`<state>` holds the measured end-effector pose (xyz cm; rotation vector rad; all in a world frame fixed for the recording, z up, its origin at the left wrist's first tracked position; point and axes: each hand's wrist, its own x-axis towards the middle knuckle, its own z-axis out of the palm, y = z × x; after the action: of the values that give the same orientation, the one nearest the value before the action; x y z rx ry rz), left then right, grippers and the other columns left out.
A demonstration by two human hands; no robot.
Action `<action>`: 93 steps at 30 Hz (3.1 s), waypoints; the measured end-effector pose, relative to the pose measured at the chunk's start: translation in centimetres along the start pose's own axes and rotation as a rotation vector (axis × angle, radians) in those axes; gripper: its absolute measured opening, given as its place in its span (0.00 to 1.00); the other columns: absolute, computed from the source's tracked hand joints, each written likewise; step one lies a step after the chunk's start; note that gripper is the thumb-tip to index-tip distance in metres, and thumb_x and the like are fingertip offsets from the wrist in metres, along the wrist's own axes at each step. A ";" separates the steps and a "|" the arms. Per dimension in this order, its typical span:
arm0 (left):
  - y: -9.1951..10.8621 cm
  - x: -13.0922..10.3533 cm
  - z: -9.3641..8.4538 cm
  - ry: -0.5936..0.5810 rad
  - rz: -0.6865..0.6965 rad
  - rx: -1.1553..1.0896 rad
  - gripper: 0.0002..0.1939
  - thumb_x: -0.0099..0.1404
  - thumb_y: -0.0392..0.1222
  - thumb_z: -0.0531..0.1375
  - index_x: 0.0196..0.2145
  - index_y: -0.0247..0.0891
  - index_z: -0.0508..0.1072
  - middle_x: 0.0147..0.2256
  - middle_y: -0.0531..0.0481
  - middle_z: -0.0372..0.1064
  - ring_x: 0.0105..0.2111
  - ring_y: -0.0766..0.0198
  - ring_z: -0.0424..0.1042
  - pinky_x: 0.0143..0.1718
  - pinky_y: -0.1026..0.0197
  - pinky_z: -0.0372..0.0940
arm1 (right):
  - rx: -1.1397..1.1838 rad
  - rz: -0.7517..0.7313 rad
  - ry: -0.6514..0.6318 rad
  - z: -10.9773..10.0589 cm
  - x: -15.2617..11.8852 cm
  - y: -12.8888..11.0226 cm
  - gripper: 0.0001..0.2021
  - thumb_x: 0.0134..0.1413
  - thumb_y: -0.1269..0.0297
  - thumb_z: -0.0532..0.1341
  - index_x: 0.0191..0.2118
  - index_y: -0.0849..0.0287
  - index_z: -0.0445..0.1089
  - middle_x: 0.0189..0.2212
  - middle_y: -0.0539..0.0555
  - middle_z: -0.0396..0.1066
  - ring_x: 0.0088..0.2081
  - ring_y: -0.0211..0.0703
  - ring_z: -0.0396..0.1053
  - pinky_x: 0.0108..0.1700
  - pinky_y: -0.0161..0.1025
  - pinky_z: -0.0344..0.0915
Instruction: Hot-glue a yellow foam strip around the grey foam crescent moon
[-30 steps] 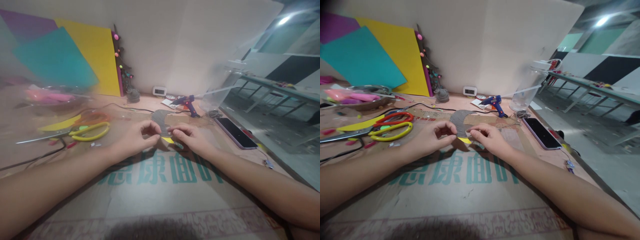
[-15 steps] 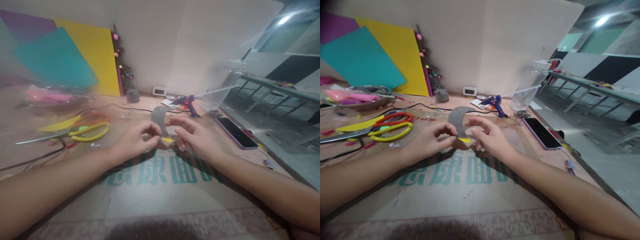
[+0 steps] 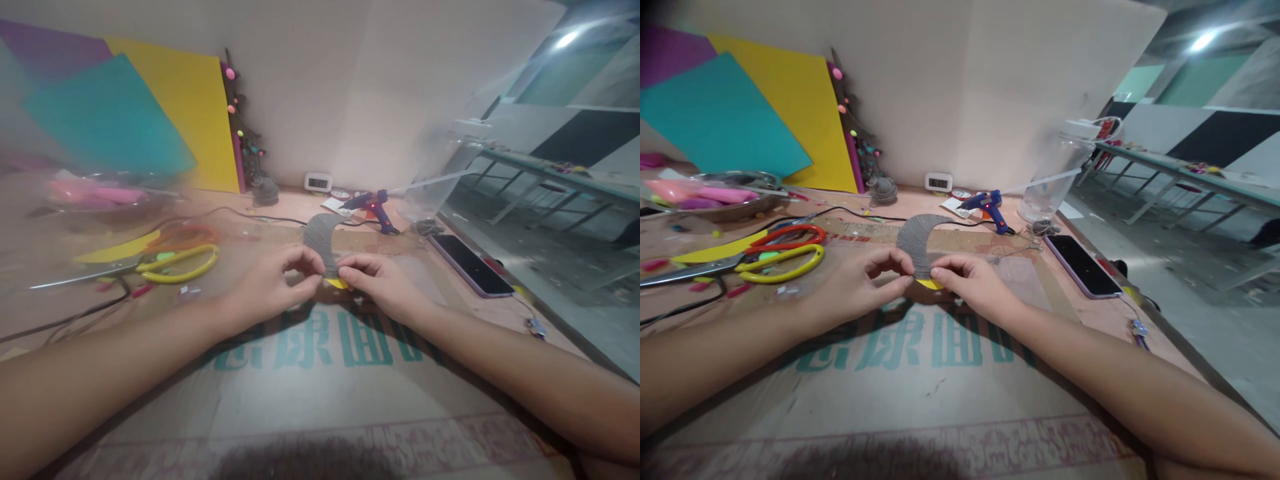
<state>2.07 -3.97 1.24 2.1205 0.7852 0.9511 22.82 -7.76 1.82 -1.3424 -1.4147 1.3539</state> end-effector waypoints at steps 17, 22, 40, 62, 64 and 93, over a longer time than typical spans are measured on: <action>0.1 -0.1 -0.3 -0.074 0.102 0.020 0.08 0.60 0.36 0.56 0.39 0.38 0.70 0.38 0.50 0.71 0.40 0.64 0.72 0.44 0.61 0.67 | -0.105 -0.102 -0.042 -0.1 0.2 0.2 0.16 0.49 0.51 0.66 0.30 0.60 0.67 0.20 0.45 0.62 0.21 0.31 0.57 0.23 0.31 0.53; -0.2 0.0 0.0 -0.050 0.033 0.047 0.08 0.63 0.45 0.59 0.37 0.39 0.69 0.34 0.51 0.71 0.36 0.64 0.71 0.41 0.61 0.67 | -0.191 -0.146 -0.032 0.0 0.4 0.4 0.16 0.50 0.50 0.64 0.28 0.60 0.66 0.21 0.46 0.62 0.22 0.33 0.57 0.24 0.32 0.54; -0.4 0.3 0.0 -0.040 -0.013 -0.086 0.08 0.66 0.44 0.56 0.39 0.38 0.69 0.36 0.51 0.70 0.35 0.66 0.69 0.35 0.65 0.64 | -0.398 -0.341 0.068 0.2 0.2 0.5 0.10 0.54 0.57 0.60 0.30 0.58 0.72 0.26 0.50 0.69 0.28 0.38 0.64 0.31 0.36 0.62; -0.6 0.1 -0.1 -0.065 -0.044 -0.089 0.13 0.71 0.48 0.50 0.37 0.40 0.70 0.34 0.53 0.70 0.36 0.65 0.70 0.39 0.64 0.64 | -0.163 -0.141 -0.043 0.1 0.4 0.0 0.13 0.53 0.54 0.62 0.29 0.59 0.67 0.21 0.46 0.63 0.22 0.33 0.60 0.23 0.32 0.55; -0.8 0.2 -0.1 -0.026 -0.058 -0.164 0.12 0.71 0.48 0.49 0.40 0.39 0.68 0.36 0.52 0.69 0.37 0.65 0.70 0.40 0.63 0.65 | -0.154 -0.119 -0.025 0.1 0.4 0.1 0.13 0.54 0.54 0.62 0.30 0.59 0.66 0.20 0.45 0.63 0.21 0.32 0.58 0.22 0.31 0.54; -1.6 1.2 -0.1 0.003 -0.180 -0.225 0.15 0.64 0.52 0.57 0.30 0.37 0.70 0.29 0.52 0.68 0.31 0.64 0.67 0.34 0.62 0.62 | -0.382 -0.400 0.035 0.1 0.3 -0.1 0.14 0.61 0.59 0.55 0.28 0.59 0.69 0.23 0.49 0.68 0.26 0.36 0.65 0.31 0.35 0.62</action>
<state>2.25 -2.11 0.58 1.8232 0.8144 0.9014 22.70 -7.46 1.86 -1.2158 -1.8636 0.8221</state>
